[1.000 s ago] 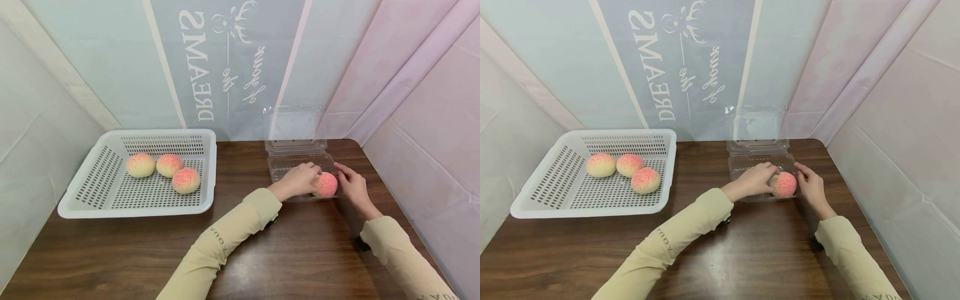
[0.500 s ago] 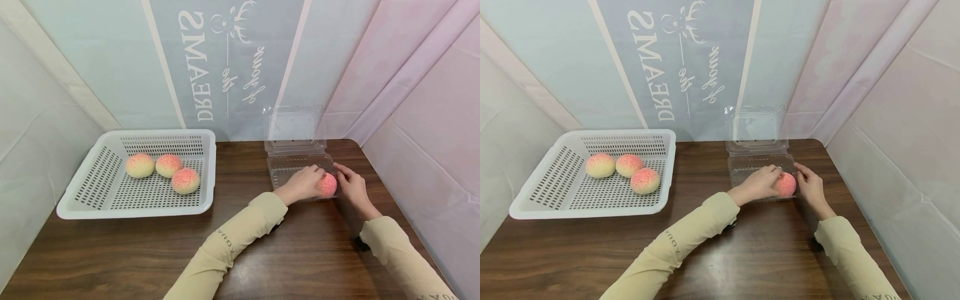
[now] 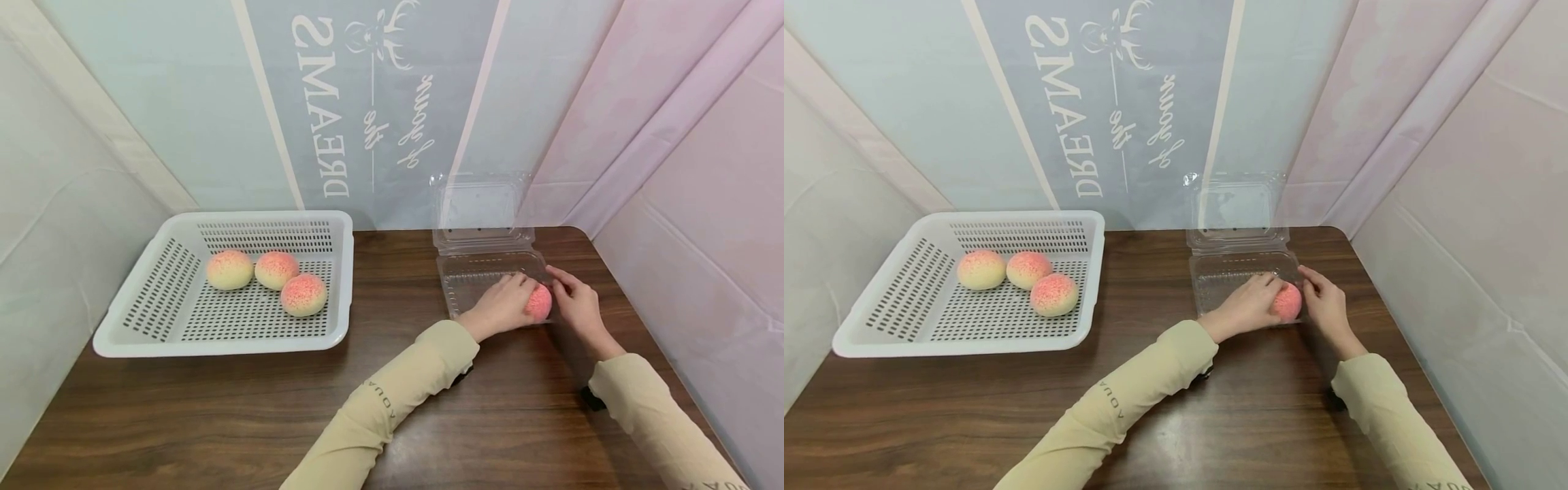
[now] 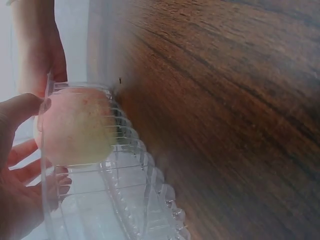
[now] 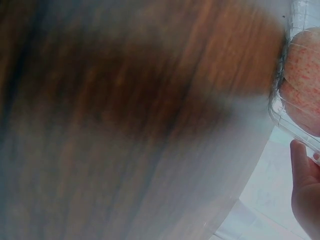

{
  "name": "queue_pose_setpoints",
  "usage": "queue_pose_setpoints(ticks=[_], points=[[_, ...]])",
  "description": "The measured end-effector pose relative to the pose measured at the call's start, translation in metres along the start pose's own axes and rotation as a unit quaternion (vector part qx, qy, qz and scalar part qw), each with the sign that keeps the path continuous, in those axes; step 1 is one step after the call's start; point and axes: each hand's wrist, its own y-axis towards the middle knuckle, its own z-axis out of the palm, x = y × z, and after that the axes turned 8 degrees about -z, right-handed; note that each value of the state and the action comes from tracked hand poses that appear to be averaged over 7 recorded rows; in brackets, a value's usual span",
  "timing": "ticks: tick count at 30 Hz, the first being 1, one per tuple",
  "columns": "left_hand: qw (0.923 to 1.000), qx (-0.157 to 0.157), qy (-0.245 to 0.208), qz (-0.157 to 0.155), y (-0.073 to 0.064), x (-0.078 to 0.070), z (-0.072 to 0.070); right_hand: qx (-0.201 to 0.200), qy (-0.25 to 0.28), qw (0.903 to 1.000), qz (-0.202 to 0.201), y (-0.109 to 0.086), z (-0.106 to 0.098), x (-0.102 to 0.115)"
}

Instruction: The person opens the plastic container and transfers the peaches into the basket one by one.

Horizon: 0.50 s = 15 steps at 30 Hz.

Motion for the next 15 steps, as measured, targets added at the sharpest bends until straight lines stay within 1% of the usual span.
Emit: queue_pose_setpoints(ticks=[5,9,15], points=[[0.9999,0.009,0.0,-0.009,0.0021,-0.0031,0.0016,0.002,0.004,1.0,0.002,-0.0003,-0.0021,0.0001],[0.9999,0.005,0.01,-0.003,0.0037,-0.0049,0.0023,0.0,0.005,1.0,0.0,-0.0003,-0.0027,0.0005],[0.9999,0.012,0.01,0.001,0.0058,-0.0066,0.0025,0.004,-0.001,1.0,-0.006,0.0004,-0.0011,0.0011]])
